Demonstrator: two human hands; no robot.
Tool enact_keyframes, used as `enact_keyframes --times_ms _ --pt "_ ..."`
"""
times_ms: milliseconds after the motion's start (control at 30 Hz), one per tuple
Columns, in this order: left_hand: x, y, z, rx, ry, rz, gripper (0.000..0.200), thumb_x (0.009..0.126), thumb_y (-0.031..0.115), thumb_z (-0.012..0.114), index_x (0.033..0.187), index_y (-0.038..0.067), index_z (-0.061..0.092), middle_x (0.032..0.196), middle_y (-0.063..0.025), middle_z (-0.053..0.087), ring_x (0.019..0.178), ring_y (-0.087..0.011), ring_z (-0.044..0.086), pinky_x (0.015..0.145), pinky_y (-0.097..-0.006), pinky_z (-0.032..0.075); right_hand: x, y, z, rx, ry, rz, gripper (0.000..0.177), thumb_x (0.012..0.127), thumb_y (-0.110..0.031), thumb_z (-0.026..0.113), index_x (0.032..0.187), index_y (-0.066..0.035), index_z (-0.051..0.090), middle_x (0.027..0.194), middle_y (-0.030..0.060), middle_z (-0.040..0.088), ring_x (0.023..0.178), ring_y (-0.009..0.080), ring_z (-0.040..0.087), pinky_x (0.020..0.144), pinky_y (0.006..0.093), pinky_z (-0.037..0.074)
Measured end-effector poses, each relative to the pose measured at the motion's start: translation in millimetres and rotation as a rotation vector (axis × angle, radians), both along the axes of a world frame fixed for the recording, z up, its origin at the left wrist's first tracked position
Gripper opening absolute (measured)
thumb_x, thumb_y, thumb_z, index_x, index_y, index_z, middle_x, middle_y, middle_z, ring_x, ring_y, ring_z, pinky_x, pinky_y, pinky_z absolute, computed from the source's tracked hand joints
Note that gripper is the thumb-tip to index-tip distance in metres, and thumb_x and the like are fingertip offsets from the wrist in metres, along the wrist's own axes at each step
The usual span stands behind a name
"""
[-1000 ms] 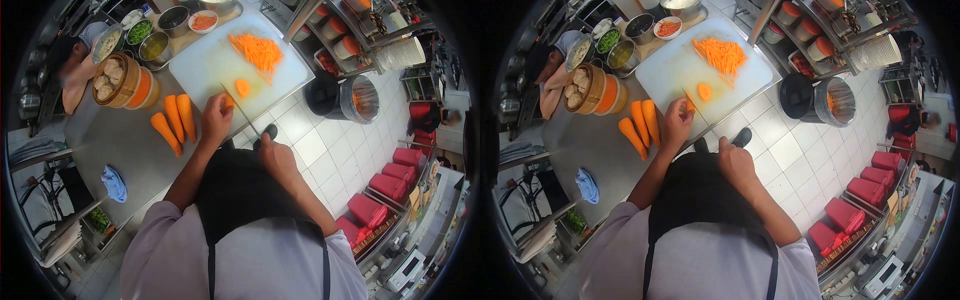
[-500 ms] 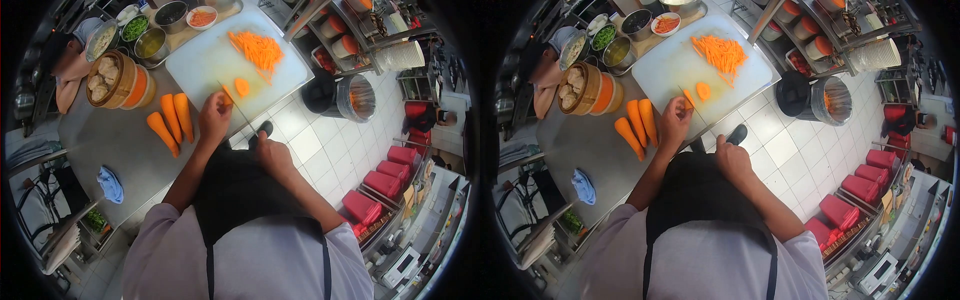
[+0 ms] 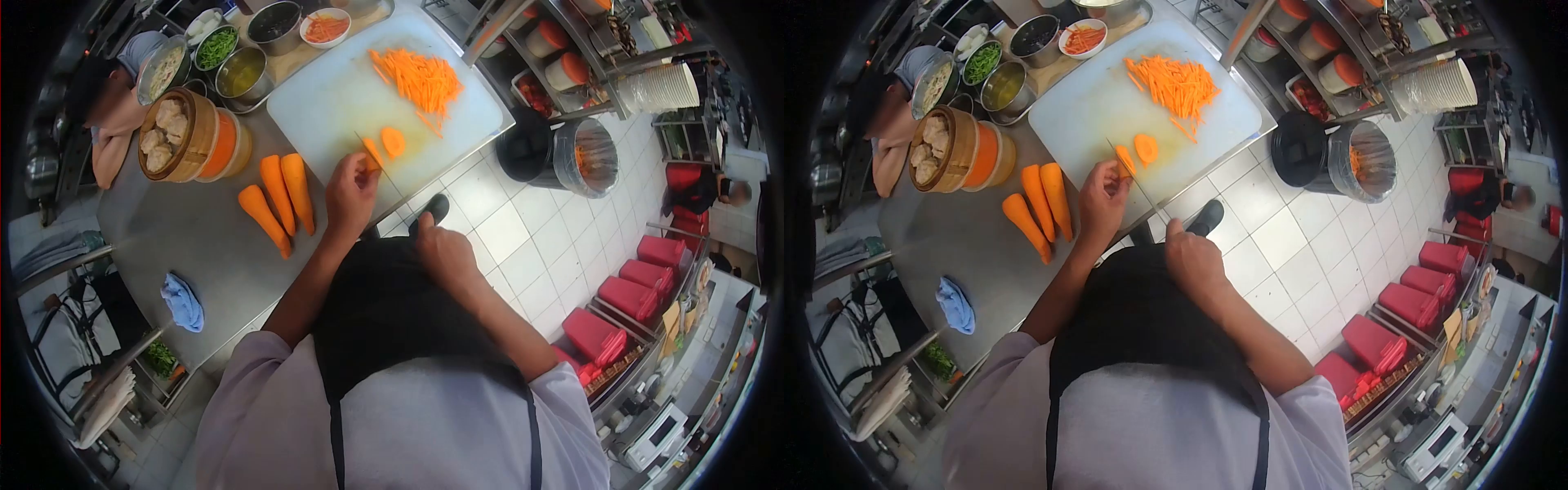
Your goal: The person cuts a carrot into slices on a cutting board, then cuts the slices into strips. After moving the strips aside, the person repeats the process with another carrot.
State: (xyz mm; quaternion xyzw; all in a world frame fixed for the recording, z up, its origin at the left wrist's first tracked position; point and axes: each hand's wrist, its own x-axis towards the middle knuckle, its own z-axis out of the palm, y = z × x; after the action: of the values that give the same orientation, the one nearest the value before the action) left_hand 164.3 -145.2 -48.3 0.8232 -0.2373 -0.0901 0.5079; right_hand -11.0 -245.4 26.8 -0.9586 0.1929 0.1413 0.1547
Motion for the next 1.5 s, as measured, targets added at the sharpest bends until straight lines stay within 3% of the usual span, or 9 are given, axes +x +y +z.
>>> enact_keyframes --times_ms 300,500,700,1000,1067,1200,1267,1367,1500 --pt "-1 -3 17 0.084 0.007 0.088 0.041 0.085 0.010 0.080 0.121 0.006 0.062 0.098 -0.0108 0.066 0.082 -0.0249 0.070 0.073 -0.0385 0.057 17 -10 -43 0.096 -0.224 -0.035 0.015 0.091 -0.006 0.055 0.103 0.002 0.052 0.068 0.0199 0.069 0.060 0.0387 0.070 0.054 0.0494 0.056" --pt "4 -8 39 0.261 -0.337 -0.046 0.049 0.083 0.017 0.081 0.127 0.005 0.061 0.116 -0.0160 0.063 0.112 -0.0353 0.062 0.094 -0.0471 0.052 -6 -18 -3 0.152 -0.493 -0.212 0.015 0.094 -0.010 0.060 0.100 0.000 0.049 0.066 0.0217 0.065 0.060 0.0440 0.065 0.056 0.0545 0.052" --pt "34 -32 37 0.309 -0.543 -0.262 0.042 0.079 0.019 0.084 0.115 0.003 0.068 0.124 -0.0136 0.062 0.119 -0.0354 0.058 0.099 -0.0457 0.049 -54 -38 -20 0.102 -0.436 -0.316 0.017 0.095 -0.012 0.063 0.100 -0.001 0.050 0.065 0.0241 0.063 0.061 0.0446 0.065 0.056 0.0550 0.051" --pt "63 -20 42 0.188 -0.083 -0.461 0.027 0.079 0.008 0.086 0.096 0.001 0.067 0.094 -0.0103 0.072 0.081 -0.0292 0.067 0.075 -0.0366 0.054 -117 -23 -36 0.176 -0.399 -0.591 0.022 0.098 -0.017 0.063 0.104 0.001 0.052 0.068 0.0255 0.065 0.065 0.0471 0.066 0.062 0.0564 0.052" --pt "48 -33 78 -0.068 0.100 -0.272 0.020 0.087 0.009 0.083 0.098 0.001 0.069 0.095 -0.0077 0.074 0.078 -0.0214 0.068 0.072 -0.0301 0.054 -131 -23 -39 0.185 -0.440 -0.648 0.023 0.098 -0.018 0.063 0.103 0.001 0.052 0.070 0.0261 0.066 0.069 0.0476 0.066 0.065 0.0567 0.052" --pt "-8 -92 225 -0.642 -0.550 -0.198 0.010 0.098 0.000 0.069 0.107 -0.005 0.070 0.104 -0.0145 0.074 0.092 -0.0243 0.072 0.080 -0.0360 0.061 -154 -24 -34 0.161 -0.497 -0.762 0.021 0.099 -0.018 0.061 0.103 0.001 0.051 0.072 0.0258 0.066 0.068 0.0472 0.066 0.064 0.0570 0.052" --pt "-50 -128 286 -0.946 -0.706 -0.240 0.013 0.100 -0.002 0.063 0.110 -0.009 0.068 0.107 -0.0203 0.072 0.097 -0.0305 0.074 0.082 -0.0420 0.063 -164 -23 -42 0.147 -0.519 -0.786 0.021 0.099 -0.018 0.061 0.102 0.001 0.050 0.071 0.0255 0.066 0.067 0.0471 0.066 0.063 0.0572 0.052" --pt "-101 -220 333 -1.140 -0.938 -0.682 0.027 0.088 -0.002 0.072 0.115 -0.005 0.071 0.112 -0.0208 0.073 0.101 -0.0362 0.073 0.087 -0.0427 0.060 -176 -16 -52 0.136 -0.542 -0.839 0.022 0.099 -0.018 0.061 0.102 0.000 0.050 0.071 0.0254 0.066 0.066 0.0472 0.066 0.062 0.0575 0.051" --pt "-165 -313 278 -0.599 -0.729 -0.741 0.062 0.089 0.011 0.077 0.146 0.006 0.055 0.146 -0.0185 0.055 0.135 -0.0372 0.053 0.113 -0.0442 0.043 -184 -4 -59 0.143 -0.540 -0.914 0.022 0.099 -0.018 0.061 0.103 0.000 0.050 0.070 0.0255 0.066 0.066 0.0474 0.065 0.062 0.0574 0.051"
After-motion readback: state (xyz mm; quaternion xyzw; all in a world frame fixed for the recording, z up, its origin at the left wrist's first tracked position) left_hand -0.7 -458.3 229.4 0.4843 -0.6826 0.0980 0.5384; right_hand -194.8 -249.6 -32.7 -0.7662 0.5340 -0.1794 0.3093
